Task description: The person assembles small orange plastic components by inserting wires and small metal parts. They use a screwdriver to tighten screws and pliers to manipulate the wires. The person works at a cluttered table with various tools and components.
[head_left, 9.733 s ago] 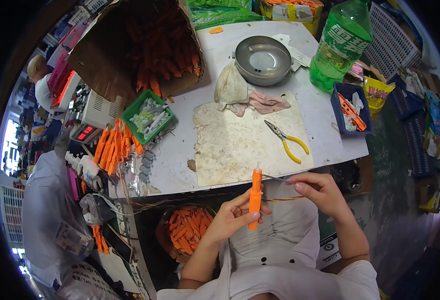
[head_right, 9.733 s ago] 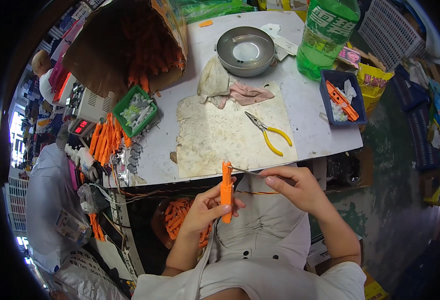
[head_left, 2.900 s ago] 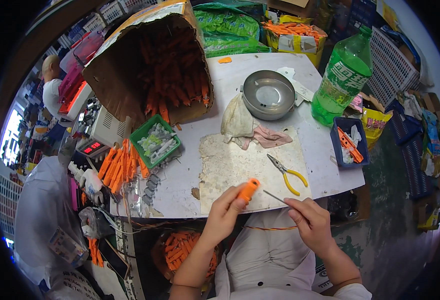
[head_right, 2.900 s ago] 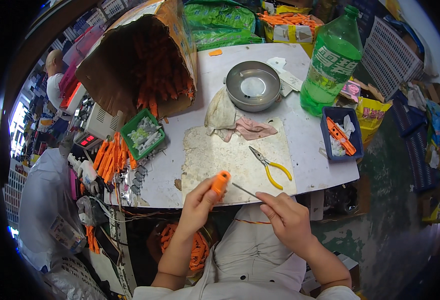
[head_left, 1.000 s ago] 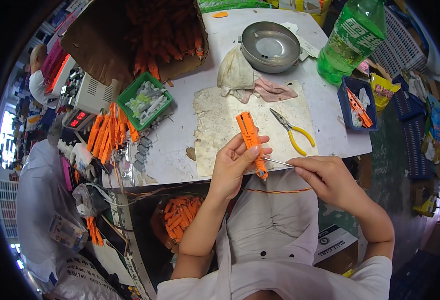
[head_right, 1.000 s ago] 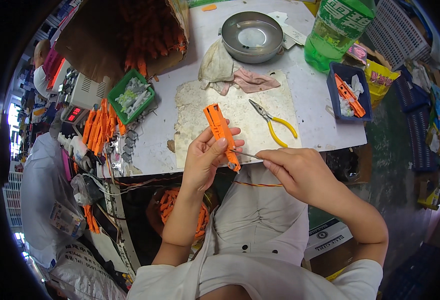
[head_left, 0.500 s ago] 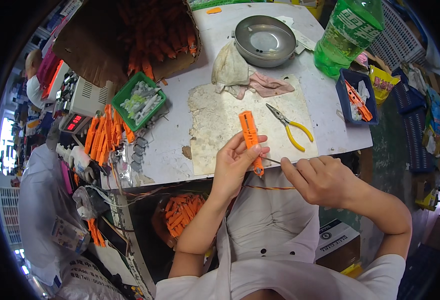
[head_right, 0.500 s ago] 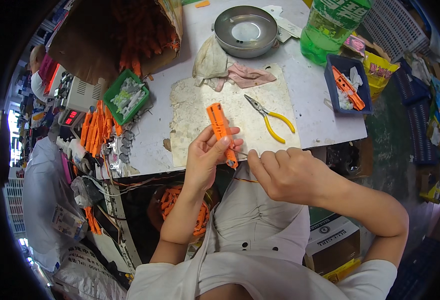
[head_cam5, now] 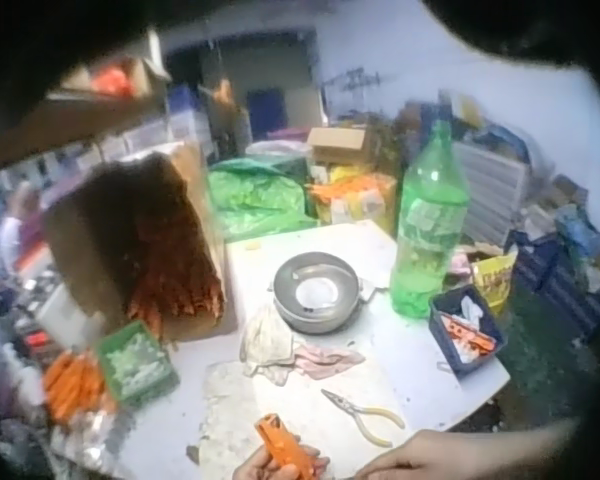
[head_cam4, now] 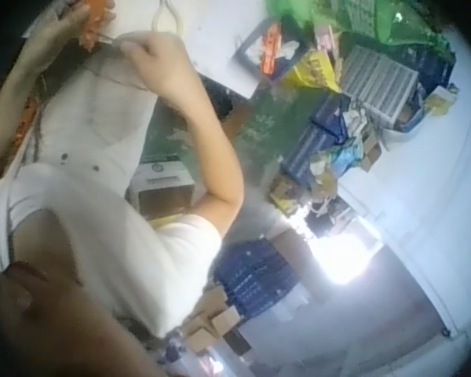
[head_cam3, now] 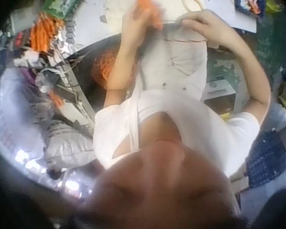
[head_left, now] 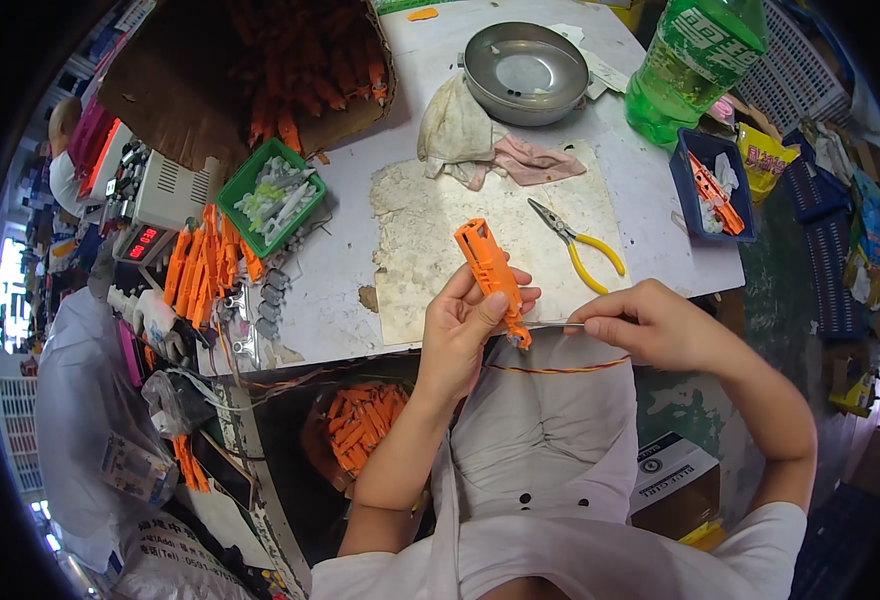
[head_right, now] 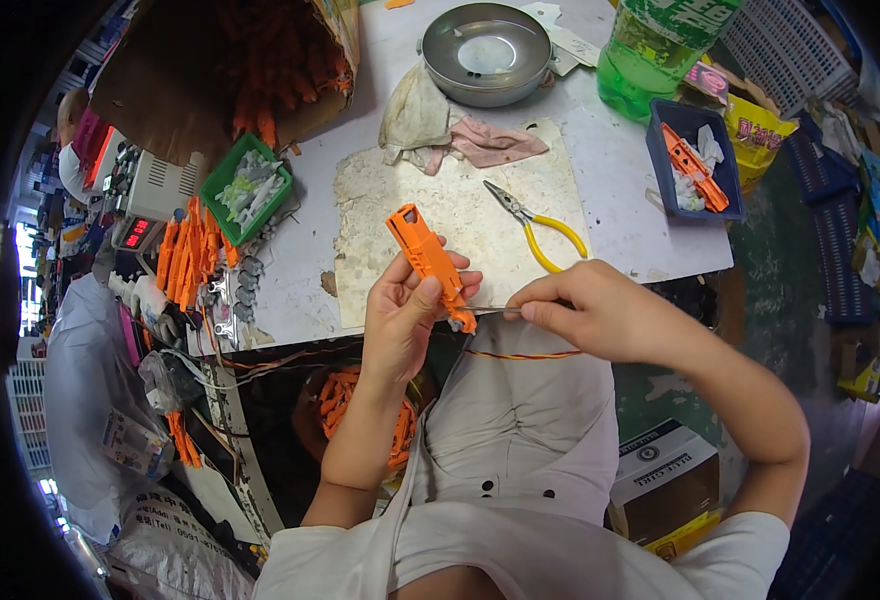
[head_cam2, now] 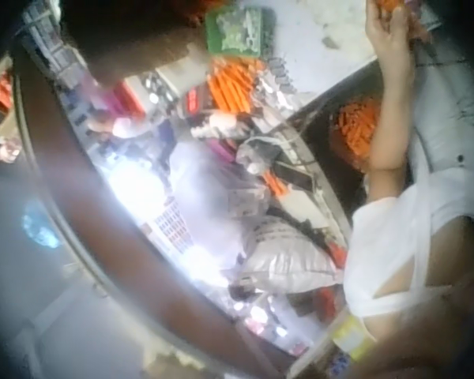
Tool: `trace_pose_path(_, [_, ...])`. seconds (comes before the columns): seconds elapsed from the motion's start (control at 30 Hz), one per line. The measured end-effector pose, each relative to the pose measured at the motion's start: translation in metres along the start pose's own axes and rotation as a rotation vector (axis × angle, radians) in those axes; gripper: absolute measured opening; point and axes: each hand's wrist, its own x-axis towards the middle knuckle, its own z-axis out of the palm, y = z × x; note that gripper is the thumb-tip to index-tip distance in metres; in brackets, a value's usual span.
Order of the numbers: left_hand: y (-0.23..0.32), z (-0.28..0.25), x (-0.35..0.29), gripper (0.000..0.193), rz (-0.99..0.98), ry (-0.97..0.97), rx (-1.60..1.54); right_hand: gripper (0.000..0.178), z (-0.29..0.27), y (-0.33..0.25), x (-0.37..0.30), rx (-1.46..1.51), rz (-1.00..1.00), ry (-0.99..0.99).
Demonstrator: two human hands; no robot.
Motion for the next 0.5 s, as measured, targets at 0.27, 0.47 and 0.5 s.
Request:
trace_pose_path(0.27, [-0.008,0.01,0.003,0.041,0.077,0.146,0.006,0.043,0.016,-0.006,-0.009,-1.094,-0.544,0.264])
trace_pose_path(0.47, [-0.006,0.008,0.007,0.04,0.089,0.19,-0.093,0.032,0.013,0.002,-0.005,-1.003,-0.623,0.362])
trace_pose_path(0.5, [-0.005,0.008,0.008,0.04,0.119,0.181,-0.139,0.031,0.007,0.009,-0.003,-0.955,-0.584,0.458])
